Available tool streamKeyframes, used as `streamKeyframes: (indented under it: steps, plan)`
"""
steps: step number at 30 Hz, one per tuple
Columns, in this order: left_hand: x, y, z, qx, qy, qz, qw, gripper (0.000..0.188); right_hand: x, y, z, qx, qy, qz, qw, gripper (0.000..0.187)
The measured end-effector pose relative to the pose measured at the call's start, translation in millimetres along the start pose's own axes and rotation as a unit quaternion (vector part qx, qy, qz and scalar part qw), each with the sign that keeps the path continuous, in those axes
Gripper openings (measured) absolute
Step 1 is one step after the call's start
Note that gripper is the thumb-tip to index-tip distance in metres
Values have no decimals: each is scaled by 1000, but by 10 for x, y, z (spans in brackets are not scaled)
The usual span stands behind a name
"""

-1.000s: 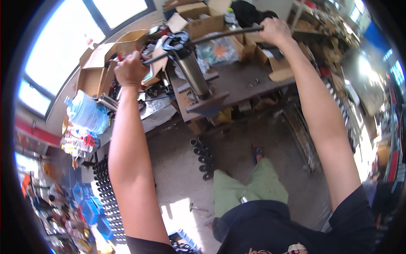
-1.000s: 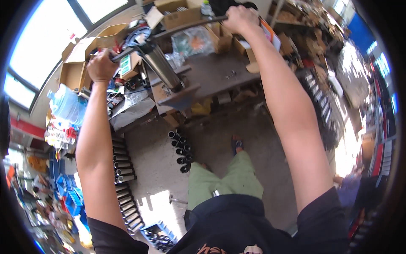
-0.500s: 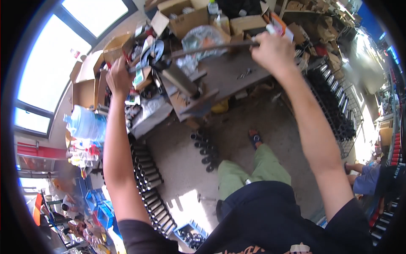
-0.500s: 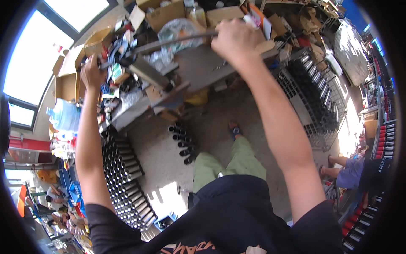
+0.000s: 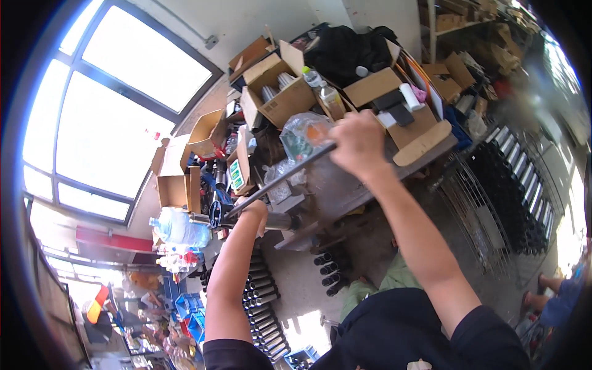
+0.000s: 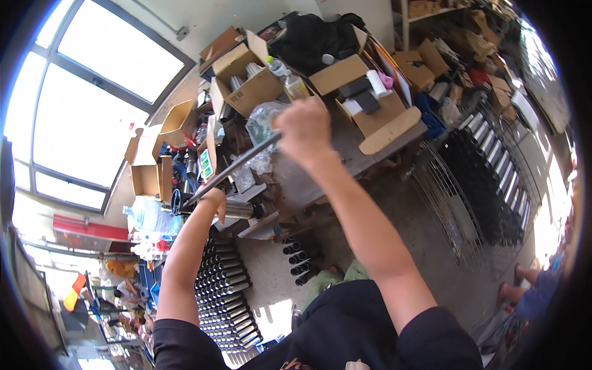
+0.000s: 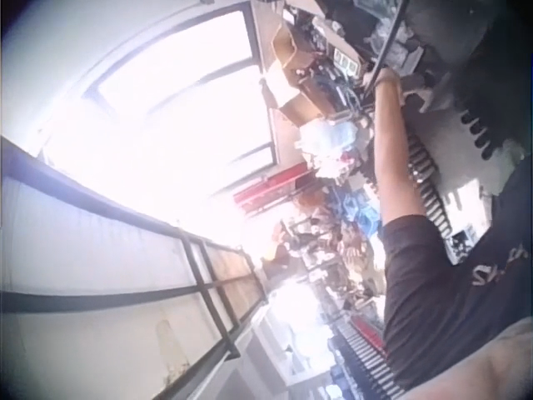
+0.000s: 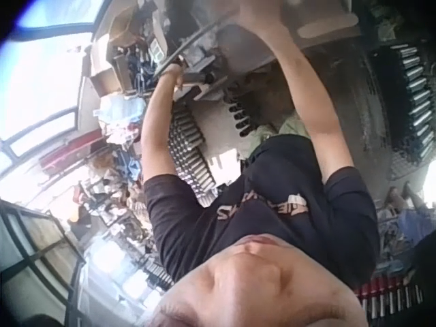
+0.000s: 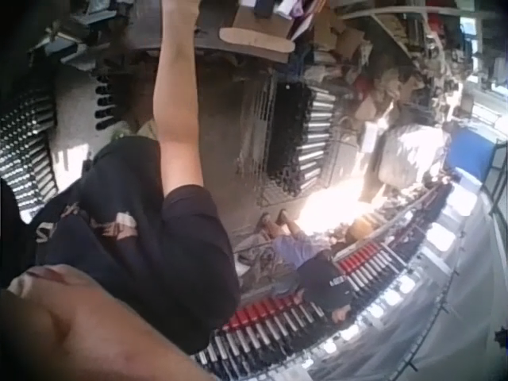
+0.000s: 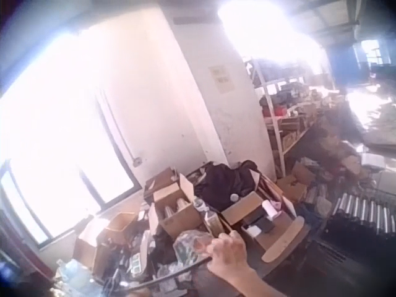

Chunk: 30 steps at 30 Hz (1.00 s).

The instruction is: The person assembles metal cylinders by inserting them into a specialized press tool on a workbench, using a long lever to tighten a cap onto each cylinder, and then placing the finished items into a large wire basket.

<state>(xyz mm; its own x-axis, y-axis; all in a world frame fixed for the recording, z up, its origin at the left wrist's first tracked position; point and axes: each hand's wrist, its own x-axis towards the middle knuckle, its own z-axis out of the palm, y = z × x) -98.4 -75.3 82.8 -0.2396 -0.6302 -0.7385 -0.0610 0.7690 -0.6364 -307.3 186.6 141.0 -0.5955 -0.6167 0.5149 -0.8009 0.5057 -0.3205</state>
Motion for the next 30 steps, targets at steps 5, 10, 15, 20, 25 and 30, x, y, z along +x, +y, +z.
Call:
streamKeyframes:
  steps: [5, 10, 15, 20, 25, 30]
  plan:
    - [-605, -48, 270, -120, 89, -28, 988, 64, -464, 1918, 71, -11, -9, 22, 1000, 24]
    - [-1273, 466, 1468, -501, 153, -110, 845, 86, -2472, 2311, 539, 103, -225, 156, 956, 45]
    - [-1532, 1580, 1902, -976, -8, 101, 190, 67, -3494, 1660, 1123, 147, -310, 375, 861, 46]
    - [-1597, 1907, 1376, -918, -98, 300, -239, 83, -3326, 1482, 1959, 177, -268, 444, 837, 43]
    - [-1570, 1716, 1043, -887, -59, 352, -294, 84, -2953, 1904, 2897, 365, -225, 470, 772, 23]
    - [-1563, 1565, 1154, -921, -14, 313, -231, 83, -2823, 1682, 2732, 404, -317, 538, 669, 26]
